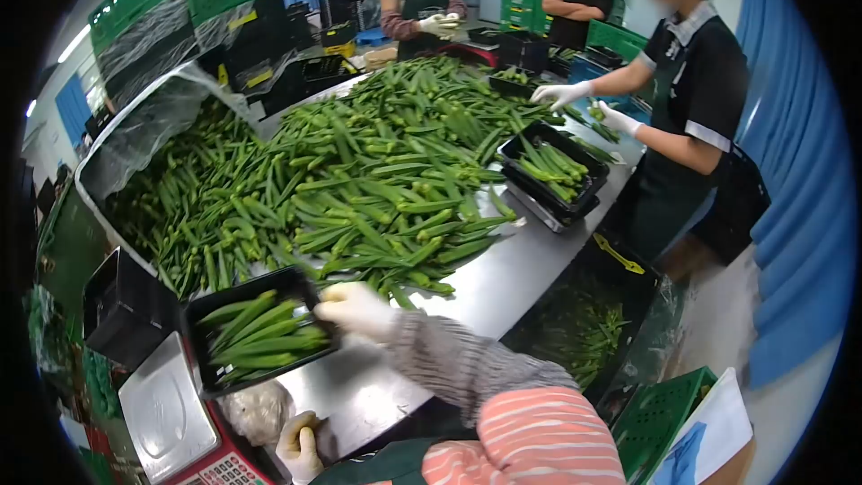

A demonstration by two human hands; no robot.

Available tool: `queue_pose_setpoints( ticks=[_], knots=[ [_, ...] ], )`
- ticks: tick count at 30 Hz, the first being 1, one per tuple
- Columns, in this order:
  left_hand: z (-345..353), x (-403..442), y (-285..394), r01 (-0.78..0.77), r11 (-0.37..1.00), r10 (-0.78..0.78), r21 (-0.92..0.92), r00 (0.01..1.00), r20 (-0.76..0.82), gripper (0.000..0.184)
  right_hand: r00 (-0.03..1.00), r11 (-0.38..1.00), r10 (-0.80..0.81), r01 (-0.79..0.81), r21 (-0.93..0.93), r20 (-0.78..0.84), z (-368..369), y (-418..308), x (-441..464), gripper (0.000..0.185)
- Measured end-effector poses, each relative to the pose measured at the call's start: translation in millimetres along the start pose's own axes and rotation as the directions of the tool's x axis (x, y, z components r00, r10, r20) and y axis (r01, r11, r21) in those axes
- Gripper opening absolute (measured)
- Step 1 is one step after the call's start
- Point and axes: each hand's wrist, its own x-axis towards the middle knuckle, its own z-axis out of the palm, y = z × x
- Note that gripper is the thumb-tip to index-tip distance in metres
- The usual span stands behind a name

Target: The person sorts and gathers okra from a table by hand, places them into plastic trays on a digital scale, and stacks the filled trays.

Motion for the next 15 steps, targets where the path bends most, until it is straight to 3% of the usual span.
queue_pose_setpoints(
  ticks=[1, 2, 3, 5, 7, 9, 11, 15],
  knots=[
    [-3, -2, -8, 0.111, 0.993, -0.111, -0.051, 0.994, -0.011, 0.016, 0.998, 0.998, -0.018, 0.021, 0.06, -0.059, -31, -20, -34, 0.024],
    [-7, -2, -19, 0.017, 1.0, -0.018, 0.009, 0.999, 0.04, 0.018, 0.973, 0.999, 0.036, -0.033, 0.016, -0.228, -69, 0, -47, 0.022],
    [-3, -1, -8, 0.014, 1.0, -0.016, 0.027, 0.999, 0.042, 0.019, 0.92, 0.993, -0.042, 0.082, 0.087, -0.391, -93, -4, -73, 0.022],
    [3, 1, 1, -0.023, 0.996, 0.022, 0.09, 1.0, 0.018, 0.021, 0.77, 0.973, -0.224, 0.206, -0.099, -0.597, -149, -7, -115, 0.017],
    [1, 7, 3, 0.192, 0.981, -0.192, 0.011, 0.981, 0.019, 0.023, 0.629, 0.976, -0.217, 0.161, -0.148, -0.746, -193, -13, -155, 0.017],
    [23, 17, 28, 0.026, 0.979, -0.037, 0.202, 0.998, 0.049, 0.023, 0.46, 0.958, -0.287, 0.152, -0.244, -0.84, -233, 3, -180, 0.018],
    [45, 25, 46, 0.058, 0.963, -0.08, 0.263, 0.994, 0.075, 0.023, 0.378, 0.956, -0.282, 0.189, -0.224, -0.882, -248, 5, -210, 0.014],
    [74, 32, 62, 0.037, 0.95, -0.1, 0.311, 0.977, 0.189, 0.024, 0.341, 0.967, -0.082, 0.253, 0.007, -0.937, -236, 9, -253, 0.01]
  ],
)
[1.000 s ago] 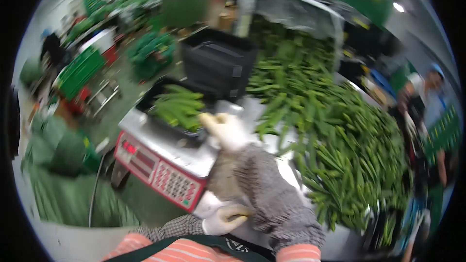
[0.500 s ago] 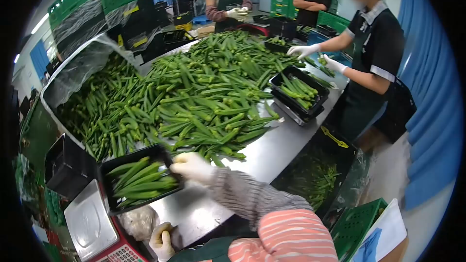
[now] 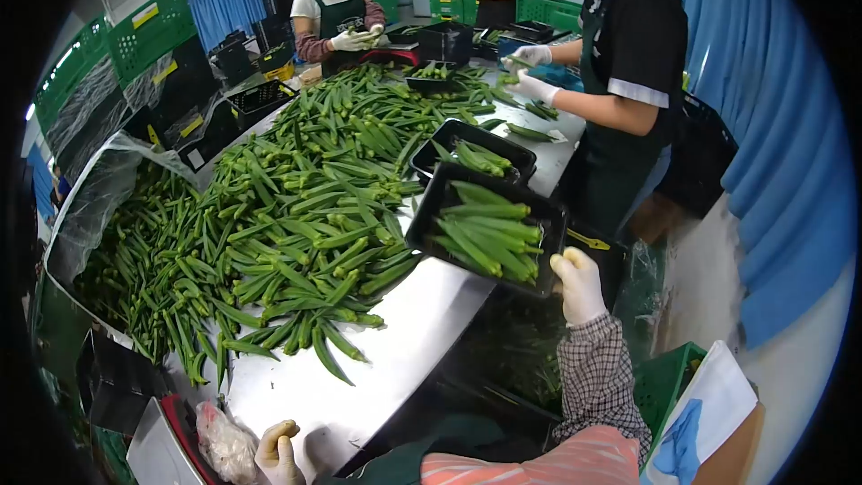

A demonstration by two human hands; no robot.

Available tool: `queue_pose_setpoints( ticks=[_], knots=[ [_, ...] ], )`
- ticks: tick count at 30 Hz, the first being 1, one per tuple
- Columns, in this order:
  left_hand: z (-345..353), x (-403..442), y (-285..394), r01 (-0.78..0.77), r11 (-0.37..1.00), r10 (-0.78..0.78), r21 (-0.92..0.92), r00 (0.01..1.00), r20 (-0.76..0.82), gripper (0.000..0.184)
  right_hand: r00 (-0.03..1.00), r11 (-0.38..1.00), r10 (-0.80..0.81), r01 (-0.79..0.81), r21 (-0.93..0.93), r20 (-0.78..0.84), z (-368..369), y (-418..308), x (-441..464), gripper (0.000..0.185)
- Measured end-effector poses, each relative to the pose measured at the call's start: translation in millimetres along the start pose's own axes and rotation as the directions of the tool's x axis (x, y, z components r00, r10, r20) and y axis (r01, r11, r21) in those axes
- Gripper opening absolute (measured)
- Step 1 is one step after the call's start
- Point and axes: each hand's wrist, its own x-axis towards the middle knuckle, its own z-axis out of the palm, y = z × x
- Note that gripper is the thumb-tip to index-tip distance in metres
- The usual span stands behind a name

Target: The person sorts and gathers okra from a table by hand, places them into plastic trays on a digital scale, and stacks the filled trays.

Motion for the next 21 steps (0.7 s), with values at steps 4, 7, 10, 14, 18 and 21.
queue_pose_setpoints(
  ticks=[4, 7, 10, 14, 18, 21],
  knots=[
    [3, 11, -19, 0.055, 0.998, -0.049, -0.038, 0.99, 0.128, 0.025, 0.998, 0.996, 0.054, -0.055, 0.077, 0.013, -45, 35, -15, 0.011],
    [4, 22, -15, -0.095, 0.984, 0.063, 0.149, 0.976, 0.209, 0.026, 0.997, 0.987, 0.078, -0.075, 0.142, -0.018, -70, 43, -14, 0.011],
    [13, 25, 1, -0.015, 0.989, -0.019, 0.149, 0.973, 0.229, 0.028, 0.995, 0.992, -0.03, 0.042, 0.121, -0.097, -96, 33, -8, 0.01],
    [26, 21, 15, 0.102, 0.992, -0.117, 0.08, 0.972, 0.205, 0.029, 0.976, 0.982, 0.018, 0.024, 0.187, -0.216, -117, 6, 11, 0.004],
    [30, 18, -7, 0.161, 0.982, -0.145, -0.097, 0.976, 0.16, 0.027, 0.944, 0.993, -0.047, 0.081, 0.091, -0.327, -145, 23, 71, 0.006],
    [46, 14, -33, 0.293, 0.755, -0.308, -0.587, 0.948, 0.077, 0.017, 0.909, 0.999, -0.009, 0.028, 0.039, -0.417, -141, 32, 119, 0.007]
  ],
)
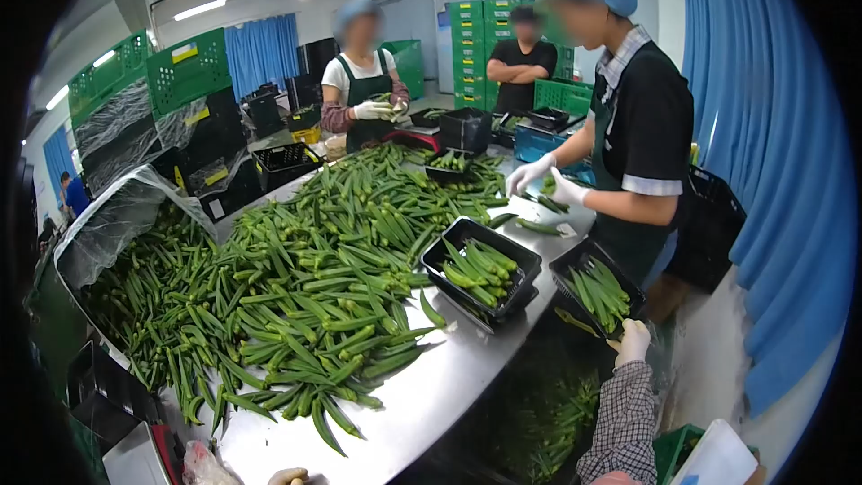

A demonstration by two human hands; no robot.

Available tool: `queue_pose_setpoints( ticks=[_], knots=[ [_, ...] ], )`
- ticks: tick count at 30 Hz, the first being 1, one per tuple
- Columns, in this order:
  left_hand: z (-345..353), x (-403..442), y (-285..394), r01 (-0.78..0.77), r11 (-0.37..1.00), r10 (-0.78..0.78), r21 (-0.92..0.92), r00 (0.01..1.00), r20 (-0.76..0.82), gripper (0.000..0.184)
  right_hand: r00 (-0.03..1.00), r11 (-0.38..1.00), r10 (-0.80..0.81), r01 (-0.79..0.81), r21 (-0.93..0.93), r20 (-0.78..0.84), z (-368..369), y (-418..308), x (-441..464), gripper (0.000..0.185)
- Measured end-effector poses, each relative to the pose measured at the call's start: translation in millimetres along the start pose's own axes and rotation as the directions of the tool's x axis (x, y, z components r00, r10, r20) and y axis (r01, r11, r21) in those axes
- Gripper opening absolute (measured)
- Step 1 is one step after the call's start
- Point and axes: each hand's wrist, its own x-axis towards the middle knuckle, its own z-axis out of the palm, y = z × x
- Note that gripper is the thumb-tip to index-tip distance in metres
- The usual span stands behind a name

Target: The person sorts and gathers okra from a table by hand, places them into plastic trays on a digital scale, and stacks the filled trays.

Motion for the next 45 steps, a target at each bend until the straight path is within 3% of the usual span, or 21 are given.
queue_pose_setpoints(
  ticks=[3, 7, 11, 14, 16, 18, 20, 21, 22, 23, 25, 32, 45],
  knots=[
    [-5, 5, 20, -0.098, 0.993, 0.088, -0.071, 0.987, -0.132, 0.017, 0.998, 0.998, 0.015, -0.019, -0.06, -0.06, 24, 32, 55, 0.014],
    [-24, 23, 66, -0.281, 0.956, 0.294, 0.085, 0.923, -0.249, 0.017, 0.999, 0.989, 0.047, -0.047, -0.14, -0.006, 84, 50, 87, 0.023],
    [-37, 44, 97, -0.335, 0.925, 0.374, 0.179, 0.882, -0.286, 0.017, 0.974, 0.963, 0.131, -0.08, -0.258, 0.185, 131, 54, 90, 0.032],
    [-41, 54, 105, -0.35, 0.912, 0.401, 0.212, 0.87, -0.287, 0.017, 0.982, 0.94, 0.089, -0.029, -0.341, 0.164, 147, 46, 66, 0.032],
    [-45, 58, 108, -0.355, 0.906, 0.411, 0.23, 0.866, -0.285, 0.017, 0.976, 0.9, -0.119, 0.183, -0.395, 0.183, 136, 68, 64, 0.031],
    [-49, 61, 109, -0.362, 0.902, 0.421, 0.237, 0.862, -0.284, 0.017, 0.898, 0.797, -0.364, 0.437, -0.417, 0.247, 124, 90, 46, 0.029],
    [-52, 64, 108, -0.365, 0.9, 0.424, 0.239, 0.861, -0.281, 0.017, 0.831, 0.646, -0.47, 0.553, -0.526, 0.296, 117, 108, 8, 0.031],
    [-53, 65, 107, -0.368, 0.899, 0.426, 0.238, 0.861, -0.277, 0.017, 0.85, 0.625, -0.422, 0.525, -0.578, 0.315, 121, 94, -29, 0.033],
    [-53, 68, 106, -0.368, 0.9, 0.424, 0.235, 0.865, -0.269, 0.017, 0.888, 0.69, -0.314, 0.457, -0.562, 0.336, 119, 111, -37, 0.043],
    [-54, 69, 105, -0.371, 0.898, 0.427, 0.237, 0.863, -0.269, 0.017, 0.883, 0.784, -0.294, 0.442, -0.436, 0.366, 119, 141, -35, 0.056],
    [-60, 69, 106, -0.375, 0.893, 0.434, 0.248, 0.861, -0.264, 0.017, 0.886, 0.638, -0.345, 0.464, -0.615, 0.31, 133, 126, -69, 0.063],
    [-68, 72, 104, -0.381, 0.889, 0.44, 0.256, 0.865, -0.242, 0.017, 0.85, 0.663, -0.47, 0.518, -0.541, 0.239, 137, 158, -58, 0.058],
    [-65, 79, 102, -0.385, 0.877, 0.447, 0.287, 0.873, -0.195, 0.018, 0.903, 0.771, -0.39, 0.428, -0.471, 0.182, 143, 139, -77, 0.056]
  ],
)
